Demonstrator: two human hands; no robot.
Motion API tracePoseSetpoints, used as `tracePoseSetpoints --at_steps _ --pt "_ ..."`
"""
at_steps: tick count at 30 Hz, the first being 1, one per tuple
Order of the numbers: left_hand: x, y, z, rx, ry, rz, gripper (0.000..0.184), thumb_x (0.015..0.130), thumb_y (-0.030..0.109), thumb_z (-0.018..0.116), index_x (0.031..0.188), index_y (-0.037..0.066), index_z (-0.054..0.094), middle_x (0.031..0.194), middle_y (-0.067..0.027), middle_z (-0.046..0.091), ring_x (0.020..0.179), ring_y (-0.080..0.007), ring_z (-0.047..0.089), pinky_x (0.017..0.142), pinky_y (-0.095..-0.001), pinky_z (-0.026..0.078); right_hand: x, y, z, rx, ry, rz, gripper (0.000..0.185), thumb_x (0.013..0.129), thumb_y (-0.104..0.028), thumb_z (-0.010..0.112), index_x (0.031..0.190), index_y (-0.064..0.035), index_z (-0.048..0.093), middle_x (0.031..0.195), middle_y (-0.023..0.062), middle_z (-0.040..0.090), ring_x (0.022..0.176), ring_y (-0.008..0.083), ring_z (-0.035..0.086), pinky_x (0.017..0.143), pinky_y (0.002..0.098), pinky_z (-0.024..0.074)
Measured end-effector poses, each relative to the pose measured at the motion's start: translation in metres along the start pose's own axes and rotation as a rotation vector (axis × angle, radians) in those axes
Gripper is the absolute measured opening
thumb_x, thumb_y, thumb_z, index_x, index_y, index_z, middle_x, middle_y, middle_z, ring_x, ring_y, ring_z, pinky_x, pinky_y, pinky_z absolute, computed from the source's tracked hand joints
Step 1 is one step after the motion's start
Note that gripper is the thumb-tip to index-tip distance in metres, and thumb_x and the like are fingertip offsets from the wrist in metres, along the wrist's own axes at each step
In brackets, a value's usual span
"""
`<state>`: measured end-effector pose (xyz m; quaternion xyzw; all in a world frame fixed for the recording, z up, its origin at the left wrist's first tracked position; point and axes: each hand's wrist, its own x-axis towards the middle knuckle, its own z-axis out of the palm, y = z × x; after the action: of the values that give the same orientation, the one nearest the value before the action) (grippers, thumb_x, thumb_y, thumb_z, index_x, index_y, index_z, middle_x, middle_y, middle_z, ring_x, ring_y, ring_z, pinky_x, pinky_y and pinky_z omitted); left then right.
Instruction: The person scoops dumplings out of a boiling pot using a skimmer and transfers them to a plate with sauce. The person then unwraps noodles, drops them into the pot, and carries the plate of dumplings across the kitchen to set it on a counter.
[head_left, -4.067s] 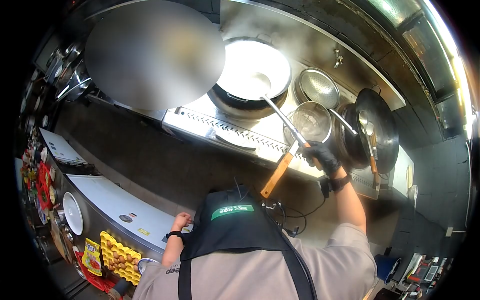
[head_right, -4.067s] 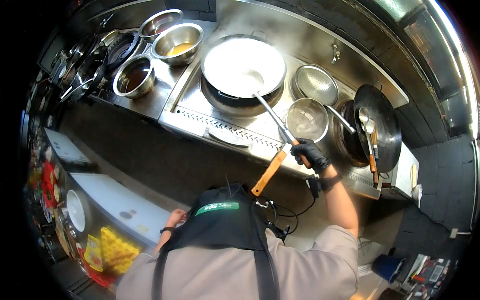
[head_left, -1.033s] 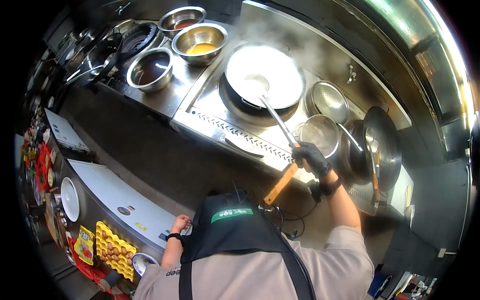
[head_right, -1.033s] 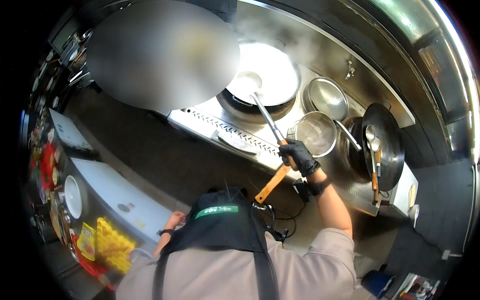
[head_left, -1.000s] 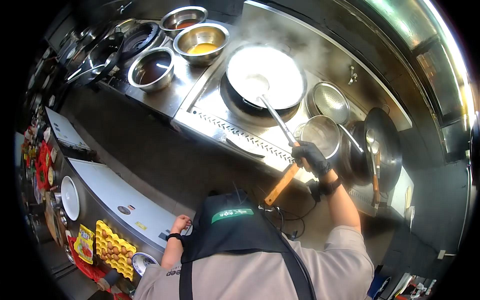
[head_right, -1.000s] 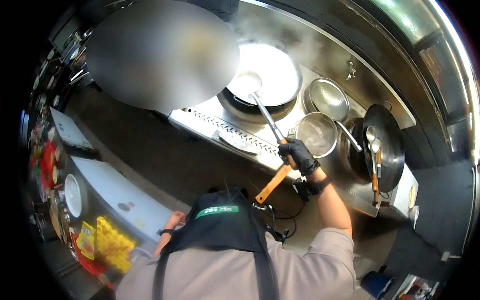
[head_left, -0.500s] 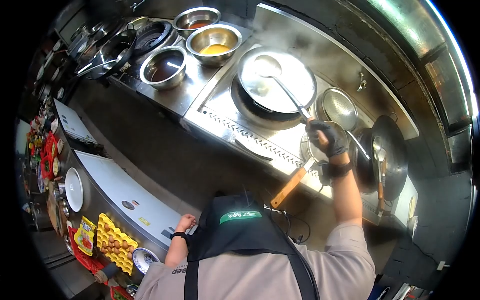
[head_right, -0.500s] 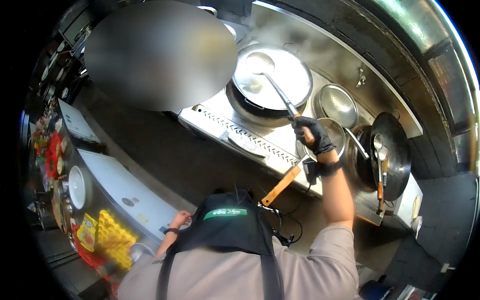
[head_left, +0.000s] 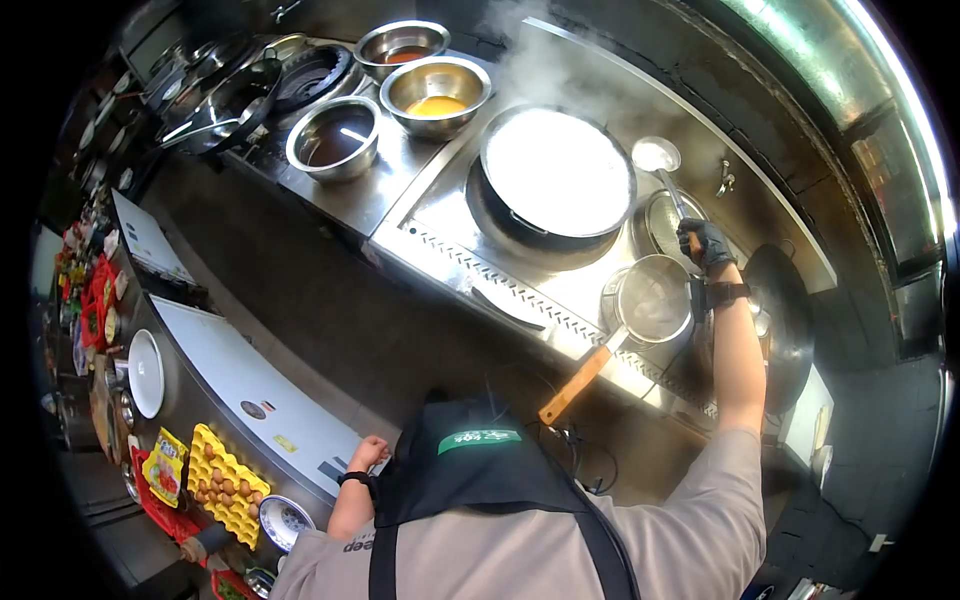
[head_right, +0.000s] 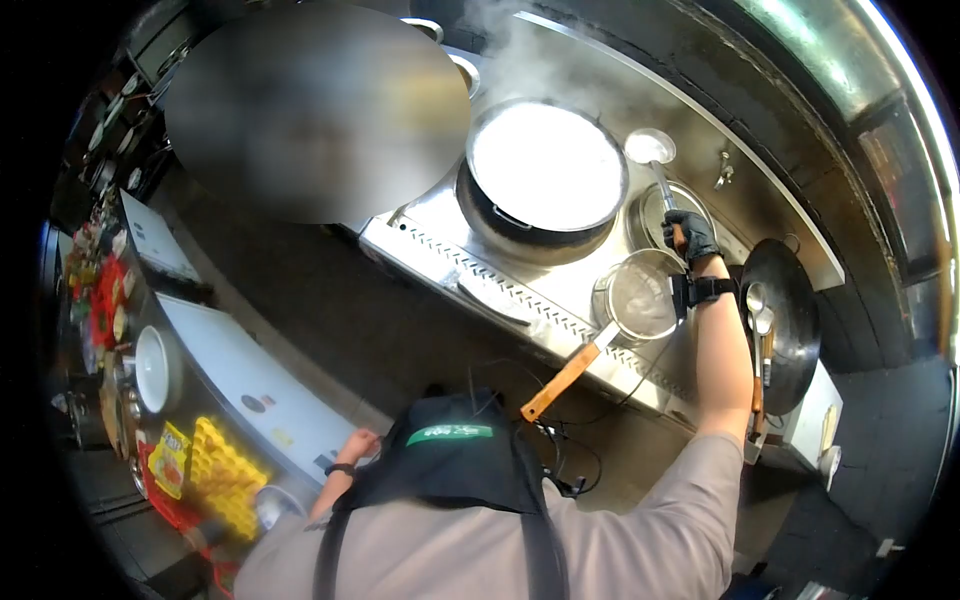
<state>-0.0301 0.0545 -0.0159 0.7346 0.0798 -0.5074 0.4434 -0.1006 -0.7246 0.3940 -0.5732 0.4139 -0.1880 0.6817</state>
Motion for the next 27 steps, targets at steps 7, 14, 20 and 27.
tracePoseSetpoints --at_steps 7,14,20,27 --pt "-0.005 0.000 0.005 -0.063 0.020 -0.053 0.010 0.090 0.015 0.053 0.091 0.006 0.056 0.075 -0.0039 0.060 0.061 -0.0128 0.057 0.051 -0.0261 0.046 0.061 0.015 -0.024 -0.969 0.294 -0.097 0.017 0.077 -0.014 0.055 0.077 0.0006 0.065 0.074 0.0220 0.064 0.068 0.0309 0.064 0.062 0.0377 0.0505" --pt "0.003 0.030 0.013 -0.023 0.013 -0.032 0.009 0.088 0.015 0.054 0.091 0.006 0.055 0.076 -0.0047 0.060 0.062 -0.0144 0.058 0.052 -0.0276 0.046 0.014 0.012 -0.032 -1.277 0.482 -0.543 0.024 0.084 -0.022 0.050 0.091 -0.0016 0.061 0.085 0.0276 0.061 0.085 0.0430 0.059 0.071 0.0479 0.0472" --pt "0.004 0.046 0.012 0.022 0.010 -0.025 0.010 0.089 0.016 0.053 0.092 0.007 0.056 0.078 -0.0048 0.061 0.064 -0.0159 0.059 0.055 -0.0290 0.046 -0.092 0.022 -0.015 -0.647 0.100 -0.342 0.017 0.076 -0.011 0.059 0.089 0.0005 0.057 0.063 0.0017 0.051 0.052 0.0115 0.047 0.046 0.0276 0.0371" --pt "0.007 0.052 0.008 0.126 0.003 -0.039 0.015 0.088 0.020 0.053 0.096 0.007 0.058 0.083 -0.0045 0.062 0.076 -0.0176 0.062 0.064 -0.0325 0.050 -0.162 0.056 0.002 -0.365 -0.062 -0.098 0.024 0.073 -0.006 0.060 0.096 -0.0010 0.057 0.060 -0.0006 0.049 0.045 0.0084 0.044 0.040 0.0234 0.0349"
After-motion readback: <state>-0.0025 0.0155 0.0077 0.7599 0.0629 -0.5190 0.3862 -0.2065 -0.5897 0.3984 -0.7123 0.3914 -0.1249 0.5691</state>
